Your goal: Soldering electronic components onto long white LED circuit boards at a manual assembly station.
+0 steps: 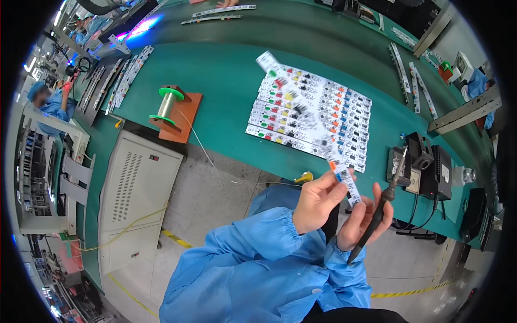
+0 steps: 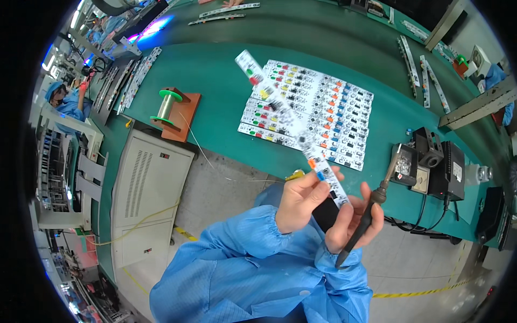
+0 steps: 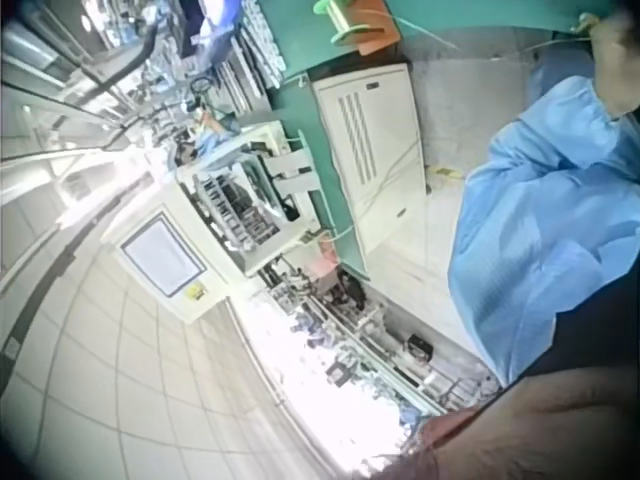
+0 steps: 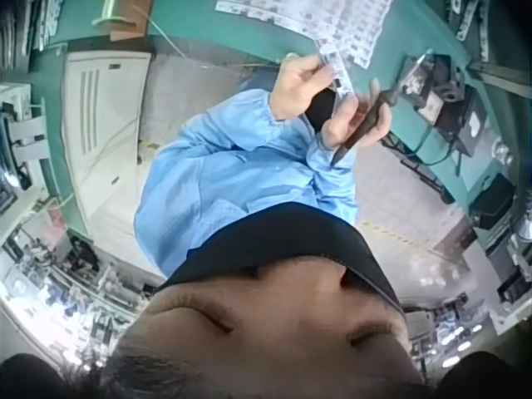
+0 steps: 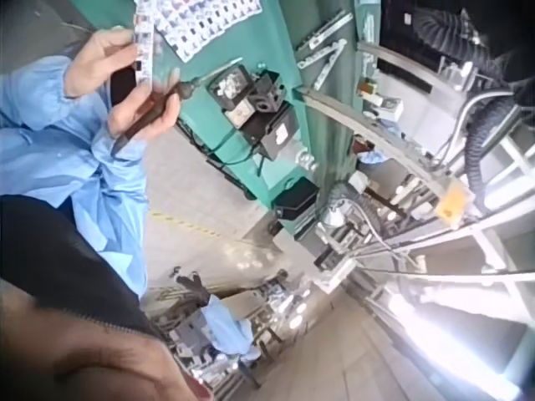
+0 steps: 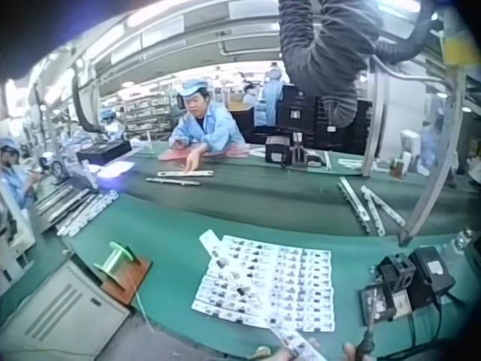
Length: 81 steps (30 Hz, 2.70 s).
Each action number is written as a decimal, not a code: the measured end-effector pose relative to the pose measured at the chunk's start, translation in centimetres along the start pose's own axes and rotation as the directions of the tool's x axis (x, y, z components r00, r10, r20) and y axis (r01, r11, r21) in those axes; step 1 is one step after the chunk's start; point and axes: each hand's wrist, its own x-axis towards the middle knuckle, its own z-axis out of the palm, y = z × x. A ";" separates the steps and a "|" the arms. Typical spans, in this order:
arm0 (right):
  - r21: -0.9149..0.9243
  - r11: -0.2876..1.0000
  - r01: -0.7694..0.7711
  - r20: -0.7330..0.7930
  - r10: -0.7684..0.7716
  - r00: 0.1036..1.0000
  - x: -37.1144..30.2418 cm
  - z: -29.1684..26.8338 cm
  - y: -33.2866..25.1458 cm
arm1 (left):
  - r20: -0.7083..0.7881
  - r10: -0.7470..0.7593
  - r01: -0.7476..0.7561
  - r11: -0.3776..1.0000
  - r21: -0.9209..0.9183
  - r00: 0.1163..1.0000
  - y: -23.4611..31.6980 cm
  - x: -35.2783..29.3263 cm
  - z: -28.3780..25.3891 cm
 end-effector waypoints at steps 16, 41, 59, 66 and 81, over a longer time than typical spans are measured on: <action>0.161 0.919 -0.360 0.228 0.320 0.920 4.1 -5.0 2.9 | -0.311 0.178 -0.046 0.920 0.389 0.934 11.8 1.9 -15.0; -0.579 0.811 0.084 0.289 0.108 0.951 5.2 -1.8 7.0 | -0.473 0.060 0.379 0.515 0.769 0.879 10.3 3.6 -15.2; -0.574 0.791 0.212 0.288 -0.048 0.957 4.6 -1.7 5.2 | -0.314 0.203 0.210 0.413 0.886 0.928 9.6 2.9 -17.7; -0.558 0.818 0.137 0.202 -0.026 0.979 4.8 -1.5 4.6 | -0.232 0.485 -0.054 0.506 0.861 0.843 11.0 0.7 -13.0; -0.304 0.952 -0.046 0.000 0.048 0.999 3.9 -5.3 4.4 | 0.576 -0.086 -0.321 0.759 0.566 0.813 -0.2 -5.2 -1.3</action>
